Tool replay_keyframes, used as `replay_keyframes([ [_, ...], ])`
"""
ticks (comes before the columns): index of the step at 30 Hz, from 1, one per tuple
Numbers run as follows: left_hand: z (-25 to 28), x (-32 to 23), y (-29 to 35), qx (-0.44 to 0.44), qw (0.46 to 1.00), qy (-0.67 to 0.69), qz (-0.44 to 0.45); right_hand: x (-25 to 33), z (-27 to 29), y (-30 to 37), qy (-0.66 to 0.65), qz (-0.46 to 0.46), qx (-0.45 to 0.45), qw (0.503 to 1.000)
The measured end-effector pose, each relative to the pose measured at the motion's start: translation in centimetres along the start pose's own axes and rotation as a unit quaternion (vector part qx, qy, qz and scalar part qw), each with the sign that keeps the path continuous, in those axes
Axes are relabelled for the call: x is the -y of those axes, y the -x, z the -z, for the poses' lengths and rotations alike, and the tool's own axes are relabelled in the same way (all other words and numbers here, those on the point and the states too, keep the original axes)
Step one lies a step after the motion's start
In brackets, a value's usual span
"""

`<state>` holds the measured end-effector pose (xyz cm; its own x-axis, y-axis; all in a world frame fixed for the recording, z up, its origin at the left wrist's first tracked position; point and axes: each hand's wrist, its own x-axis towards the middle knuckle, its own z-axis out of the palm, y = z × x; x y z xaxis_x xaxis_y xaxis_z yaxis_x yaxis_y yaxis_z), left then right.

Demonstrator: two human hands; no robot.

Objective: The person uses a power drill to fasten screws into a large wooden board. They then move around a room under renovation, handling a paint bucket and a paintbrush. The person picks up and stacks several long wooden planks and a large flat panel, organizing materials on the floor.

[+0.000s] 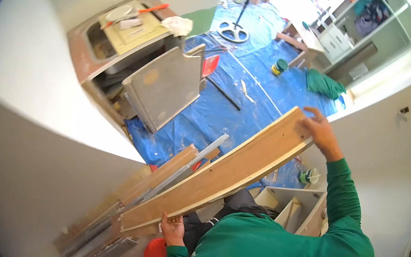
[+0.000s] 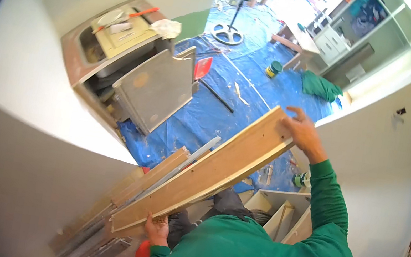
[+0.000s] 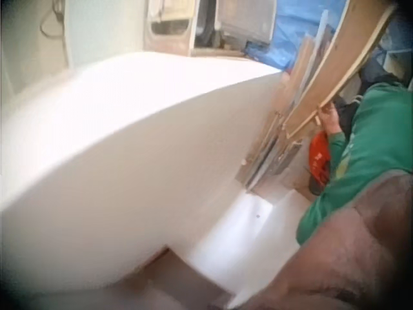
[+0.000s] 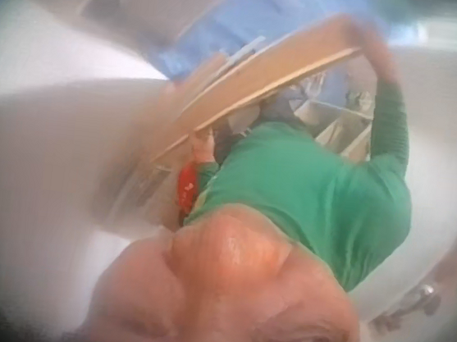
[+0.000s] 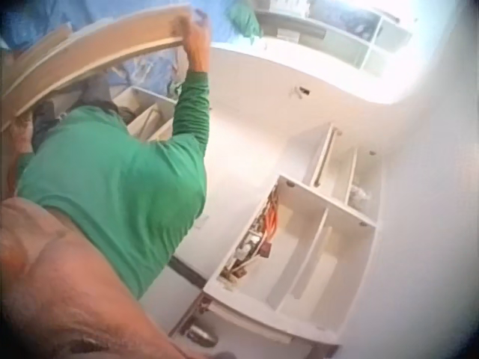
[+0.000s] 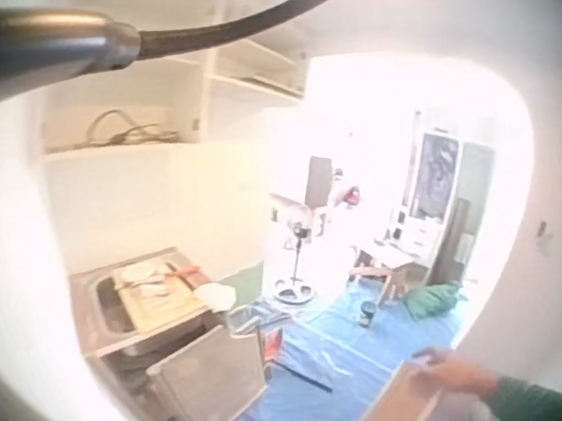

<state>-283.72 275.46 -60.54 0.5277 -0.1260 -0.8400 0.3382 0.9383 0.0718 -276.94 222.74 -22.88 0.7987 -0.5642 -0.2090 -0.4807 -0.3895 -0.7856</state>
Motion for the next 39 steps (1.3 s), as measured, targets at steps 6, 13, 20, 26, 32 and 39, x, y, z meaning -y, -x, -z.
replay_keyframes([
  [6,-7.2,9.8,1.1,0.028,0.999,-0.016,0.007,3.0,10.9,-4.4,-0.159,0.108,-0.045,0.980],
  [13,-23.2,20.9,5.5,-0.004,0.997,-0.074,-0.025,-0.6,23.7,-13.6,-0.274,0.282,0.031,0.919],
  [20,-34.3,28.2,6.2,0.107,0.655,-0.681,-0.309,0.5,31.4,-22.1,-0.140,0.436,-0.167,0.873],
  [26,-45.8,33.1,4.5,0.000,0.988,-0.156,0.016,-8.1,26.0,-32.3,-0.419,0.378,-0.045,0.824],
  [32,-55.3,40.3,3.2,0.055,0.951,-0.300,0.049,-10.9,16.3,-34.1,-0.443,0.282,0.176,0.832],
  [39,-68.1,49.9,1.3,0.002,0.970,-0.201,0.137,-5.6,21.0,-46.7,-0.495,0.352,0.215,0.765],
])
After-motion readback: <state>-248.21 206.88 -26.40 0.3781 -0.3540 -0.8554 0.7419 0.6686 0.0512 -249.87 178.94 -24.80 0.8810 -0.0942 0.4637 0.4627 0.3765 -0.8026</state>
